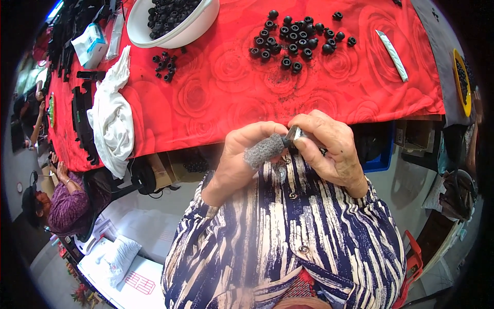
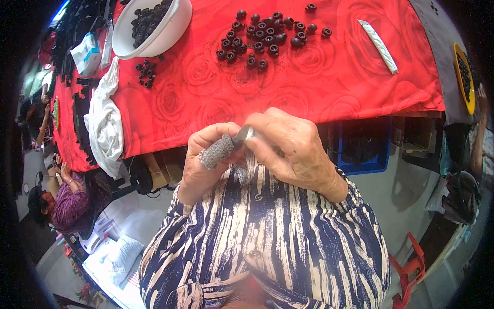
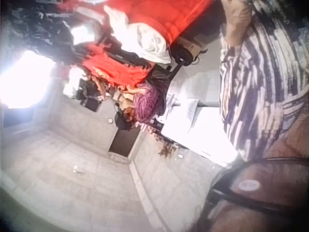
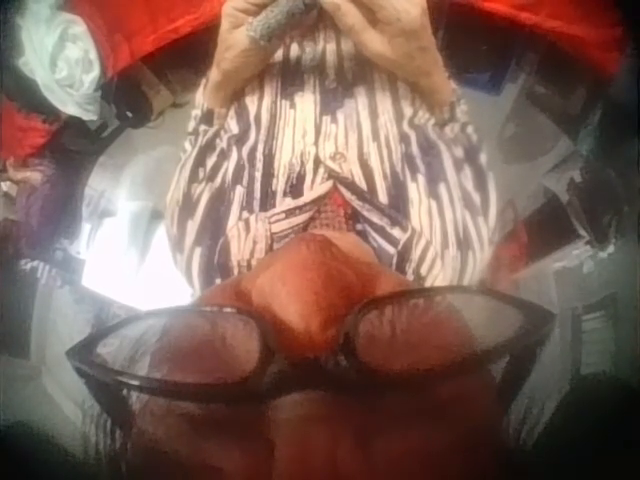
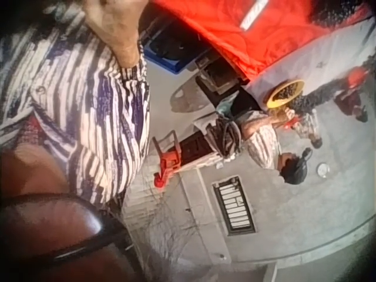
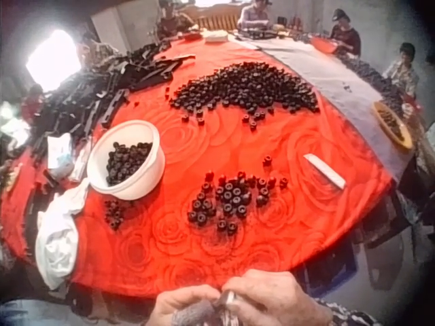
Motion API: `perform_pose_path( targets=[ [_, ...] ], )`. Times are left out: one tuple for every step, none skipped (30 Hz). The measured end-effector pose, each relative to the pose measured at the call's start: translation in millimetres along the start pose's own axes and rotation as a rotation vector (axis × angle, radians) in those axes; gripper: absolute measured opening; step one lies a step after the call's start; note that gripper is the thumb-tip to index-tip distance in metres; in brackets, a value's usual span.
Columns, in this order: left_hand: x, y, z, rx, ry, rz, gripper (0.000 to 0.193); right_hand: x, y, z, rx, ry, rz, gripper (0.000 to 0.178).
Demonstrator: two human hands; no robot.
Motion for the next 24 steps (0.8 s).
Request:
perform_pose_path(
  targets=[
    [0,0,0,0.004,0.007,-0.009,0.022,0,1,0,0.003,-0.001,0.001,0.019],
    [0,0,-1,0.001,0.007,-0.008,0.022,1,2,-1,-0.020,0.011,-0.005,0.019],
    [-1,-1,-1,-0.006,-0.002,0.021,0.022,1,3,-1,-0.046,0.020,-0.013,0.019],
    [-1,-2,-1,-0.014,-0.011,0.050,0.022,1,6,-1,-0.045,0.017,-0.015,0.019],
    [-1,-3,-1,-0.014,-0.008,0.051,0.022,1,8,0,-0.060,0.012,-0.010,0.019],
    [-1,-5,-1,-0.034,0.022,0.055,0.023,0,10,0,-0.073,0.007,-0.004,0.020],
    [-1,-7,-1,-0.054,0.051,0.058,0.023,-1,12,-1,-0.071,0.006,-0.005,0.020],
    [-3,-9,-1,-0.055,0.054,0.059,0.023,-1,12,-3,-0.074,-0.022,-0.003,0.019],
    [-5,-12,-1,-0.061,0.048,0.098,0.023,-1,13,-4,-0.077,-0.050,-0.002,0.018],
    [-5,-13,-1,-0.067,0.043,0.137,0.023,-2,15,-4,-0.076,-0.053,-0.005,0.018],
    [-4,-13,-1,-0.065,0.048,0.137,0.023,-2,17,-4,-0.068,-0.109,-0.055,0.017],
    [-3,-13,-3,-0.032,0.079,0.166,0.023,-1,19,-3,-0.058,-0.163,-0.101,0.016],
    [-3,-12,-5,0.002,0.111,0.195,0.023,2,19,2,-0.072,-0.245,-0.170,0.015],
    [-12,-12,-11,0.048,0.046,0.246,0.023,8,16,7,-0.090,-0.248,-0.157,0.015],
    [-9,-10,-10,0.053,0.049,0.245,0.023,13,16,9,-0.112,-0.252,-0.148,0.014],
    [-3,-7,-8,0.046,0.122,0.231,0.023,11,17,6,-0.054,-0.179,-0.202,0.012],
    [-1,-5,-8,0.040,0.194,0.216,0.023,6,20,5,-0.008,-0.098,-0.195,0.013],
    [-6,-7,-8,0.012,0.077,0.232,0.023,2,16,2,0.023,-0.083,-0.179,0.014],
    [-7,-6,-7,0.017,0.076,0.231,0.023,-3,11,-1,0.054,-0.068,-0.162,0.015],
    [-7,-6,-5,-0.020,0.053,0.247,0.023,-5,9,-3,0.055,-0.081,-0.149,0.021],
    [-5,-8,-5,-0.063,0.029,0.265,0.023,-5,8,-4,0.055,-0.079,-0.148,0.021],
    [-4,-10,-6,-0.106,0.038,0.270,0.023,-4,7,-6,0.038,-0.035,-0.129,0.024],
    [-3,-11,-7,-0.107,0.036,0.269,0.023,-2,6,-8,0.022,0.009,-0.110,0.027],
    [-2,-13,-5,-0.139,0.048,0.282,0.023,3,6,-7,-0.062,0.049,-0.087,0.036]
  ],
)
Point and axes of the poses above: each hand's wrist, its own z-axis away from the middle knuckle, its own x-axis out of the palm, y = z × x, the point moved 2 cm from there along -z, towards the middle knuckle, and after that the axes turned 10 degrees about y, right-handed, at the moved point
